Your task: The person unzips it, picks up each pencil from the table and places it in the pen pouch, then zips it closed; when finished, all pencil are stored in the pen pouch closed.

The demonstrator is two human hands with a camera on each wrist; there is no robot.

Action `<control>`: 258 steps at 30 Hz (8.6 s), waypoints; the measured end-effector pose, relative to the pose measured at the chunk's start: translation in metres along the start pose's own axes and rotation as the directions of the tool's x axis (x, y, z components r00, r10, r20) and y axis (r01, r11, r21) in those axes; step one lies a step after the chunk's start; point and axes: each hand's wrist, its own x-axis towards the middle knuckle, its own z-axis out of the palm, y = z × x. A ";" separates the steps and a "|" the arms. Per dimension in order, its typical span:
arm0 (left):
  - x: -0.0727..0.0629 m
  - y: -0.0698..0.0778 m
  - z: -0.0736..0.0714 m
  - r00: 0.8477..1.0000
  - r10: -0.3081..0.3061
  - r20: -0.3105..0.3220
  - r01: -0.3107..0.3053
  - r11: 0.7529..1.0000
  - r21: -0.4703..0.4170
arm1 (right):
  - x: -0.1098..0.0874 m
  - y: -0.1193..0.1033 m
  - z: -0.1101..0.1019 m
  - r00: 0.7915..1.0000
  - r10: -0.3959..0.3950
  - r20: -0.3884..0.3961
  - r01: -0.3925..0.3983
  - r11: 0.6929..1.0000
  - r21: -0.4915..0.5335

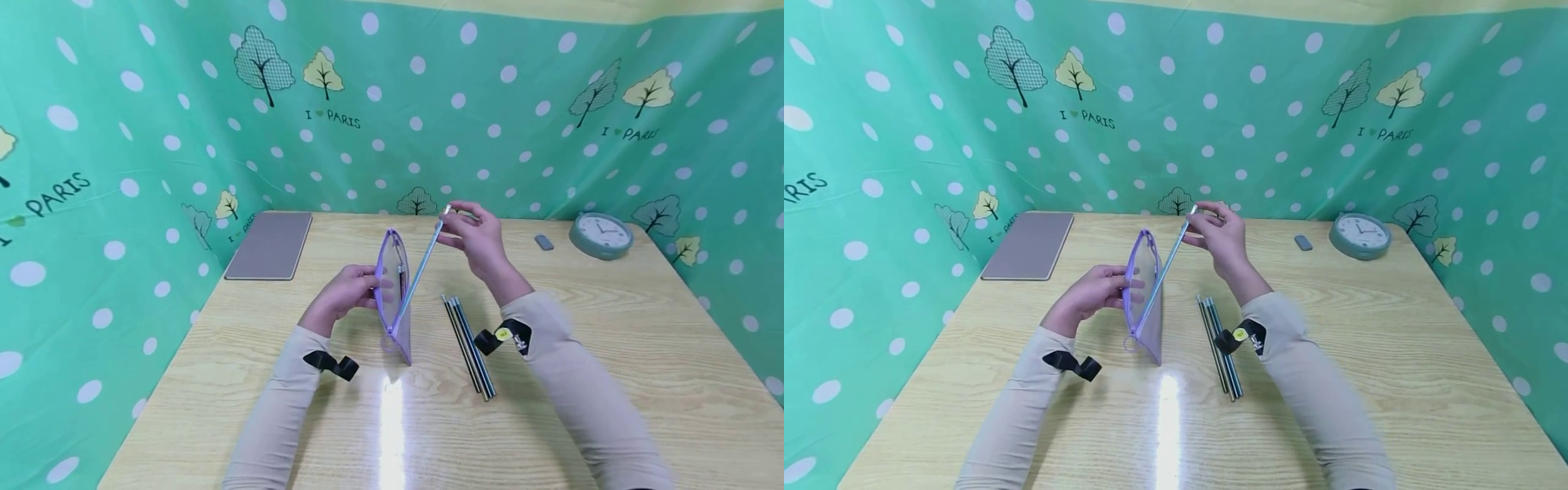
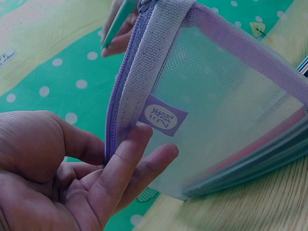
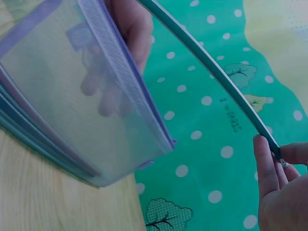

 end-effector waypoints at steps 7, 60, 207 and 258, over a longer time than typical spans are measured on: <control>0.001 0.002 0.002 1.000 -0.006 -0.001 0.006 1.000 0.003 | 0.003 0.019 0.015 1.000 -0.002 -0.021 0.003 1.000 0.005; -0.002 0.002 0.001 1.000 -0.008 0.006 0.008 1.000 -0.016 | -0.025 0.065 -0.048 0.956 0.137 0.261 0.110 0.657 -0.745; 0.000 0.005 0.006 1.000 -0.027 -0.013 0.027 1.000 -0.010 | -0.015 0.079 -0.059 0.886 0.357 0.295 0.184 0.312 -0.932; -0.001 0.004 0.008 1.000 -0.003 0.001 0.003 1.000 0.000 | -0.004 0.022 0.007 1.000 0.013 -0.015 -0.015 0.996 -0.093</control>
